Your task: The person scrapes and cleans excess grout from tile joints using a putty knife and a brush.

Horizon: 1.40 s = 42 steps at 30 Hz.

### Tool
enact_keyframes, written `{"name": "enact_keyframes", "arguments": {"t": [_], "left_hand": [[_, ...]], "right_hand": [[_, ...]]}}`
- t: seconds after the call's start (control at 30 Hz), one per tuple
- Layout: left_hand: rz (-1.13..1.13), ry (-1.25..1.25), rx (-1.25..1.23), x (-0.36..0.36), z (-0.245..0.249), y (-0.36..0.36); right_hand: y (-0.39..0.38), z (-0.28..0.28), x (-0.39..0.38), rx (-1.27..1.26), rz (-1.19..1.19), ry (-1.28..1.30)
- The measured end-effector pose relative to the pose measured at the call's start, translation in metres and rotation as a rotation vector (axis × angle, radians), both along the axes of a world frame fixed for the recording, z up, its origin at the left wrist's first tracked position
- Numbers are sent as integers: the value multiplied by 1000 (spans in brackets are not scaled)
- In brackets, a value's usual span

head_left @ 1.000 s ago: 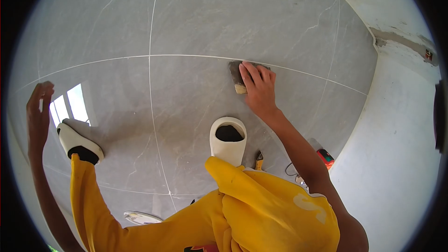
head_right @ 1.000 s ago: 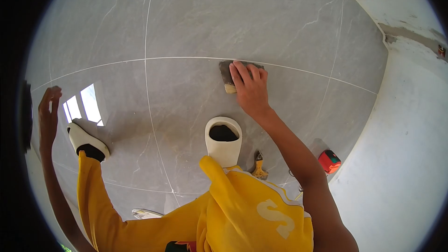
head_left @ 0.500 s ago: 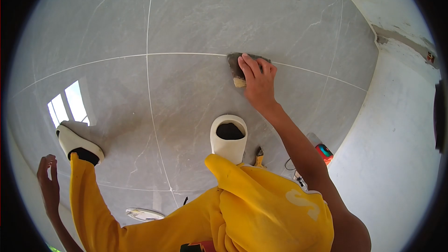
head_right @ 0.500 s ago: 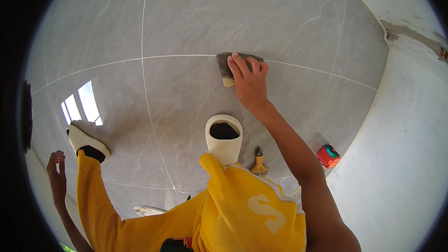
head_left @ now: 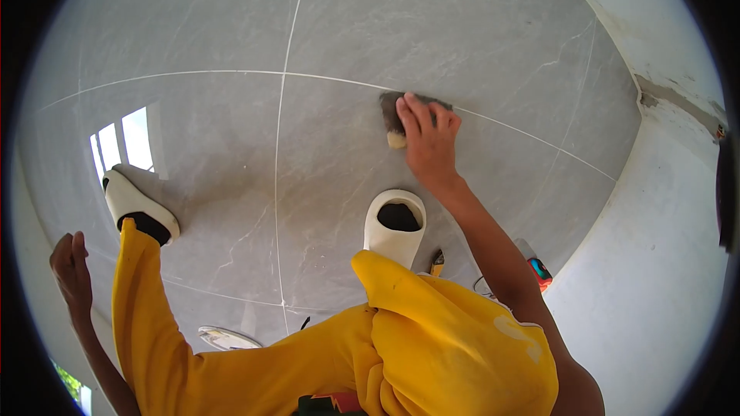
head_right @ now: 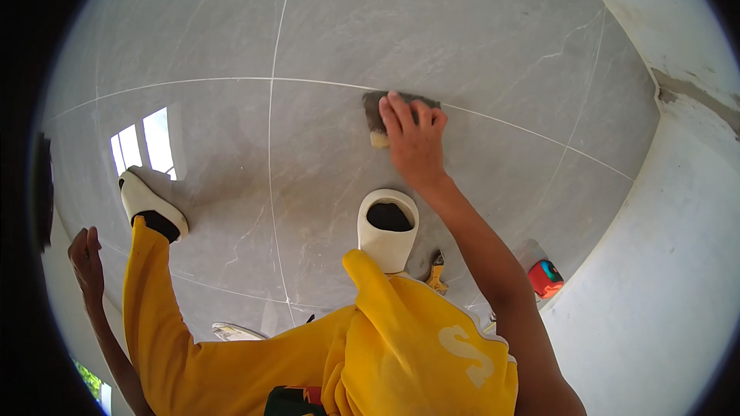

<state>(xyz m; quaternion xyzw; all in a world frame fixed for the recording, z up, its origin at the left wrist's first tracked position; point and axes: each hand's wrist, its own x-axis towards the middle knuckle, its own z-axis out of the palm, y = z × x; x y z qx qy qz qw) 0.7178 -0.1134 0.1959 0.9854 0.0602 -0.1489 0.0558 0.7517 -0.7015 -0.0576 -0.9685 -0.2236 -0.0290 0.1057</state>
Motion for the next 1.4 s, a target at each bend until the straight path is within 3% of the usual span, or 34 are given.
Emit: {"name": "enact_keyframes", "arguments": {"t": [0.13,0.17,0.4,0.47,0.57,0.67,0.87,1.07,1.2,1.4], "left_hand": [[-131,-86,-34,7,16,-69],[-74,45,-42,-1,22,-54],[196,212,-219,-20,10,-57],[178,135,-208,-19,10,-58],[160,106,-195,-17,9,-65],[150,171,-222,-16,14,-62],[143,97,-182,-16,16,-63],[208,140,-252,-15,22,-61],[222,75,-234,-17,19,-61],[230,41,-381,-21,13,-88]], "right_hand": [[22,5,-16,-18,93,26],[27,6,-12,-11,106,41],[76,10,28,-21,143,29],[83,6,18,-10,216,75],[96,8,57,-14,129,0],[107,27,34,-34,461,128],[102,20,81,32,914,-20],[138,27,49,-251,736,41],[162,10,63,-202,437,-63],[157,9,56,-214,419,-64]]}}
